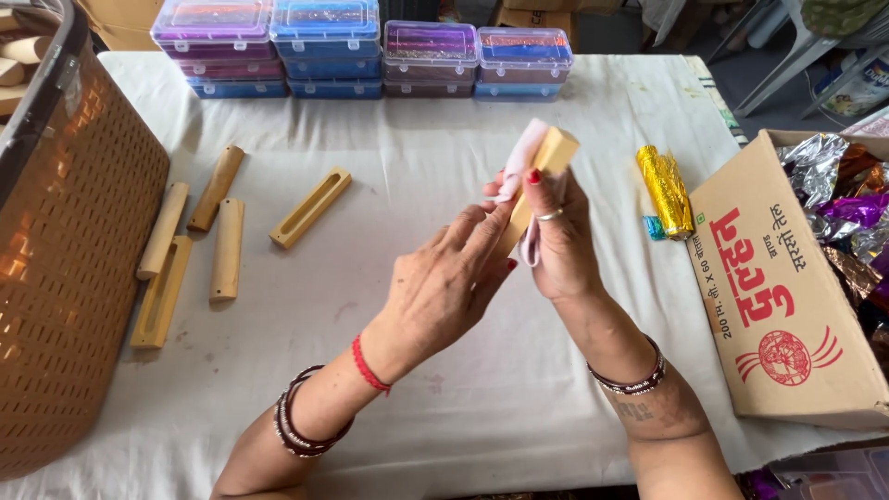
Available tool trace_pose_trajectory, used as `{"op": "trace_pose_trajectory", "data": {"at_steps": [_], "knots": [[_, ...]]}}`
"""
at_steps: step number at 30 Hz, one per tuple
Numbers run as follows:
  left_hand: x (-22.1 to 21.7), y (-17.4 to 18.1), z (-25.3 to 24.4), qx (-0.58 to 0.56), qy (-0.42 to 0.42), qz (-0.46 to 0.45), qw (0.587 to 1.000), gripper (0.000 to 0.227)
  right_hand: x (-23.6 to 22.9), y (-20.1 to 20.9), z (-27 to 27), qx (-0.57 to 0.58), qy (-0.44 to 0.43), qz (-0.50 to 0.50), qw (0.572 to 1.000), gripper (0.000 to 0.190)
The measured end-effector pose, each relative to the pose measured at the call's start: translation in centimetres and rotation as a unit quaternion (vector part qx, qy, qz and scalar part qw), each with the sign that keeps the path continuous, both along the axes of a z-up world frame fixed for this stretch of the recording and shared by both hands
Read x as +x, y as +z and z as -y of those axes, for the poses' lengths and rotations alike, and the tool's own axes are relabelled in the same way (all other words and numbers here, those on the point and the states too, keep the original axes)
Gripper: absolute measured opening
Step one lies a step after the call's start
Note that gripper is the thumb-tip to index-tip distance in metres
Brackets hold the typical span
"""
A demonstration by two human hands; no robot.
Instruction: Cleaning wooden blocks with a cloth and wrapping them in decorative foil.
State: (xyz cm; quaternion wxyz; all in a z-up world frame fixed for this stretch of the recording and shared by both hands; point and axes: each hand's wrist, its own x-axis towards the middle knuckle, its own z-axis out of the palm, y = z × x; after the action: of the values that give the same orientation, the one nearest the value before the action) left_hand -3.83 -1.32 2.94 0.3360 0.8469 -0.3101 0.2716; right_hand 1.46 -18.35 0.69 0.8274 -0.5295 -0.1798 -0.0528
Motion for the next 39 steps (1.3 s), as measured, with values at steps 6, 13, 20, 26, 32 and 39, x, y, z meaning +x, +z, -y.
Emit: {"op": "trace_pose_trajectory", "data": {"at_steps": [6,13,20,26,32,39], "knots": [[0.3,1.3,-2.8,-0.010,0.038,0.024,0.999,0.058,2.4,-2.3,0.2,-0.137,-0.058,0.130,0.980,0.043],[0.1,1.4,-2.5,0.031,0.047,-0.018,0.998,0.058,3.1,-11.9,0.2,-0.377,-0.009,-0.056,0.924,0.037],[3.5,-5.2,-0.9,0.116,0.018,-0.060,0.991,0.052,2.4,-14.7,1.1,-0.552,-0.020,0.003,0.834,0.038],[3.5,-6.6,-3.3,0.046,0.062,-0.060,0.995,0.039,3.4,-15.5,1.9,-0.653,-0.073,0.209,0.724,0.043],[5.8,-12.8,-4.1,0.013,0.077,-0.251,0.965,0.037,6.0,-15.2,5.4,-0.681,-0.153,0.313,0.644,0.052],[6.3,-17.4,-3.2,0.093,0.068,-0.171,0.978,0.044,6.0,-12.6,8.2,-0.693,-0.150,0.222,0.669,0.054]]}}
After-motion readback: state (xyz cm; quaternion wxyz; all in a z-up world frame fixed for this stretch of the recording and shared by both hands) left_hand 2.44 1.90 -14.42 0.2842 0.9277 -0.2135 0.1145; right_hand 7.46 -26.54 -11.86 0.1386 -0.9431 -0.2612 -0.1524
